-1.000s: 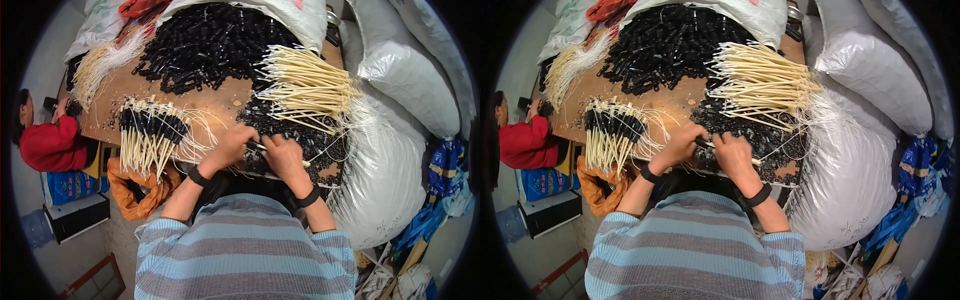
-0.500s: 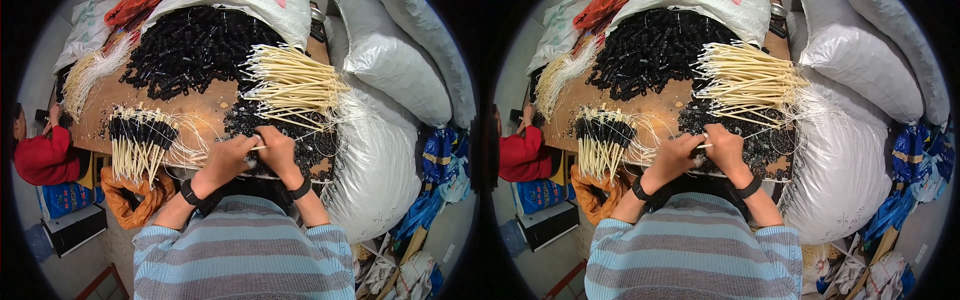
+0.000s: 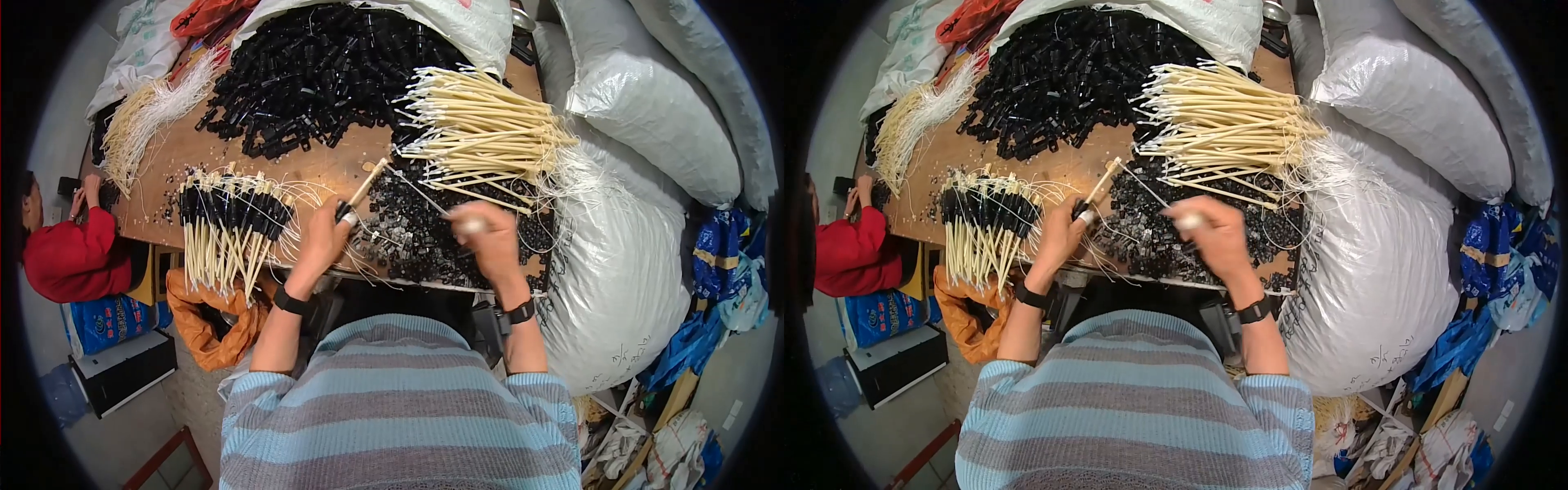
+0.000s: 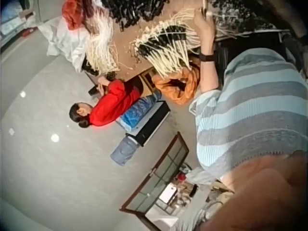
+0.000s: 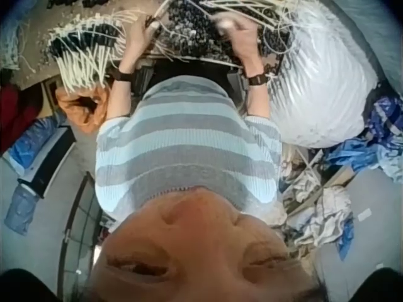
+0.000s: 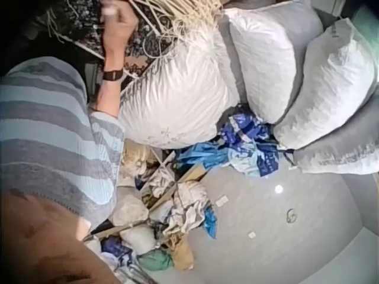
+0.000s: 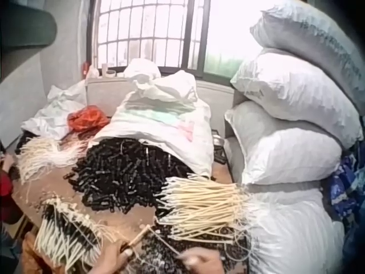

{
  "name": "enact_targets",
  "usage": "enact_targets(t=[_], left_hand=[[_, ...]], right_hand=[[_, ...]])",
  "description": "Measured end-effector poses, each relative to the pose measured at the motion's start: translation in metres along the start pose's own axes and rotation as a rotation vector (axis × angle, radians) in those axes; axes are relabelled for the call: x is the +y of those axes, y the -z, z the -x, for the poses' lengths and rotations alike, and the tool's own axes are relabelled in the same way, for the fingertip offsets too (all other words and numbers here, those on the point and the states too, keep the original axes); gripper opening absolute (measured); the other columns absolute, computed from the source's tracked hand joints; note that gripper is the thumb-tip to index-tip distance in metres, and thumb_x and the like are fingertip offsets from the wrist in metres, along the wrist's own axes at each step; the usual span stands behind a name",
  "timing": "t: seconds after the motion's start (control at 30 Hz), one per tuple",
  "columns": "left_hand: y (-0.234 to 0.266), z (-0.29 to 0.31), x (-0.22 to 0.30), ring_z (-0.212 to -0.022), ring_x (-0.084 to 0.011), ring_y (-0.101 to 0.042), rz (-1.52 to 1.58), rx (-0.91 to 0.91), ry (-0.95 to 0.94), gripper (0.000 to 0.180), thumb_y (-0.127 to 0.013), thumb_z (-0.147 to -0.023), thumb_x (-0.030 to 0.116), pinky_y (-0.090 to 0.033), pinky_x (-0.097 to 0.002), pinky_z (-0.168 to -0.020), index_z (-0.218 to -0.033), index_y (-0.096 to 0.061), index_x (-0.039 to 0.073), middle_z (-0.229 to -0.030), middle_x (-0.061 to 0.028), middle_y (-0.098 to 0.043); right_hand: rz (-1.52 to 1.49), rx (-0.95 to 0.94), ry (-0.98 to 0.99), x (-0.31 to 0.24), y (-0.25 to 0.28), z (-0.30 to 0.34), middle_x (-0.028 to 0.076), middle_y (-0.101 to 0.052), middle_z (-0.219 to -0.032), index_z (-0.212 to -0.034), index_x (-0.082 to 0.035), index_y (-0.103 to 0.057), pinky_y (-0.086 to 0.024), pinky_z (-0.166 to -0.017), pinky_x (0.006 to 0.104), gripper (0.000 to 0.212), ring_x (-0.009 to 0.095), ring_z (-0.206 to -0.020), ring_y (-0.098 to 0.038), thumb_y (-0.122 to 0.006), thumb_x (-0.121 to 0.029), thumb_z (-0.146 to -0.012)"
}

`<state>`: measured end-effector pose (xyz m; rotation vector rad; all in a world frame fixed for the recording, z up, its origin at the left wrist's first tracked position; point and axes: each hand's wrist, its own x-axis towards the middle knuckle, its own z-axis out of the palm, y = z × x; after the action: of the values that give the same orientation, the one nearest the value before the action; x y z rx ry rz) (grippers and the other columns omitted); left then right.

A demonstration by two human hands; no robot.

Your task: The person assembles components by hand, picking up a black plastic piece and a white corded rod, fitting the rod into the piece, and sliding a small metal clip onto the assembly. The person then places the completed unit onto a growing pile on the table before reaching for the next set of parts.

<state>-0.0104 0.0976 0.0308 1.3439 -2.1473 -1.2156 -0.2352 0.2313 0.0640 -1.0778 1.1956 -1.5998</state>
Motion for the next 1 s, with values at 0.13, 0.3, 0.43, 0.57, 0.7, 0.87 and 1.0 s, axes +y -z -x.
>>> enact_targets(t=[0.13,0.3,0.43,0.57,0.7,0.87,1.0], left_hand=[[-0.030,0.002,0.030,-0.063,-0.0057,-0.055,0.425,-0.147,0.065,0.029,-0.062,-0.082,0.004,-0.044,-0.0229,-0.057,-0.110,-0.065,0.002,-0.071,0.0016,-0.064],[-0.021,0.003,0.014,-0.069,-0.0069,-0.057,0.187,-0.121,-0.064,0.030,-0.066,-0.077,0.004,-0.047,-0.0237,-0.063,-0.107,-0.067,0.002,-0.076,-0.0027,-0.065],[-0.027,0.005,0.001,-0.088,-0.0310,-0.063,0.010,-0.044,-0.301,0.038,-0.060,-0.072,-0.003,-0.049,-0.0370,-0.080,-0.110,-0.062,0.002,-0.093,-0.0166,-0.065],[-0.027,0.007,0.000,-0.084,-0.0362,-0.060,-0.140,0.090,-0.514,0.033,-0.051,-0.071,-0.003,-0.047,-0.0448,-0.075,-0.099,-0.066,0.006,-0.085,-0.0169,-0.063],[-0.024,0.008,0.010,-0.087,-0.0365,-0.060,-0.187,-0.031,-0.475,0.035,-0.052,-0.071,-0.005,-0.046,-0.0450,-0.078,-0.103,-0.064,0.005,-0.088,-0.0168,-0.063],[-0.029,0.009,0.013,-0.092,-0.0368,-0.060,-0.211,-0.129,-0.478,0.043,-0.051,-0.070,-0.008,-0.047,-0.0446,-0.081,-0.110,-0.061,0.004,-0.096,-0.0178,-0.064],[-0.025,0.010,0.022,-0.092,-0.0366,-0.061,-0.094,-0.251,-0.432,0.048,-0.052,-0.068,-0.010,-0.048,-0.0427,-0.078,-0.113,-0.057,0.006,-0.094,-0.0165,-0.065]], right_hand=[[1.052,-0.144,0.320,0.033,-0.045,0.003,0.006,-0.064,-0.075,-0.103,-0.008,-0.065,-0.045,-0.052,0.0260,0.029,0.015,-0.057,-0.059,-0.076,-0.012,-0.077],[0.871,-0.026,0.066,0.035,-0.044,0.015,0.011,-0.063,-0.065,-0.100,-0.011,-0.067,-0.047,-0.050,0.0346,0.025,0.029,-0.057,-0.062,-0.072,-0.012,-0.076],[1.053,0.008,0.189,0.036,-0.044,0.014,0.012,-0.062,-0.066,-0.094,-0.011,-0.070,-0.047,-0.050,0.0344,0.017,0.028,-0.055,-0.062,-0.068,-0.008,-0.078],[1.055,0.088,0.198,0.035,-0.044,0.012,0.013,-0.063,-0.066,-0.094,-0.011,-0.070,-0.047,-0.050,0.0346,0.016,0.028,-0.054,-0.062,-0.067,-0.008,-0.078],[1.050,0.061,0.197,0.038,-0.044,0.011,0.012,-0.062,-0.064,-0.093,-0.010,-0.070,-0.047,-0.050,0.0341,0.015,0.027,-0.053,-0.061,-0.067,-0.008,-0.078],[0.954,0.038,0.136,0.043,-0.046,0.011,0.012,-0.063,-0.066,-0.092,-0.009,-0.068,-0.047,-0.051,0.0362,0.014,0.029,-0.056,-0.062,-0.066,-0.008,-0.079],[0.869,-0.091,0.059,0.038,-0.045,0.014,0.016,-0.061,-0.069,-0.100,-0.007,-0.064,-0.046,-0.052,0.0342,0.015,0.030,-0.058,-0.061,-0.064,-0.007,-0.085]])
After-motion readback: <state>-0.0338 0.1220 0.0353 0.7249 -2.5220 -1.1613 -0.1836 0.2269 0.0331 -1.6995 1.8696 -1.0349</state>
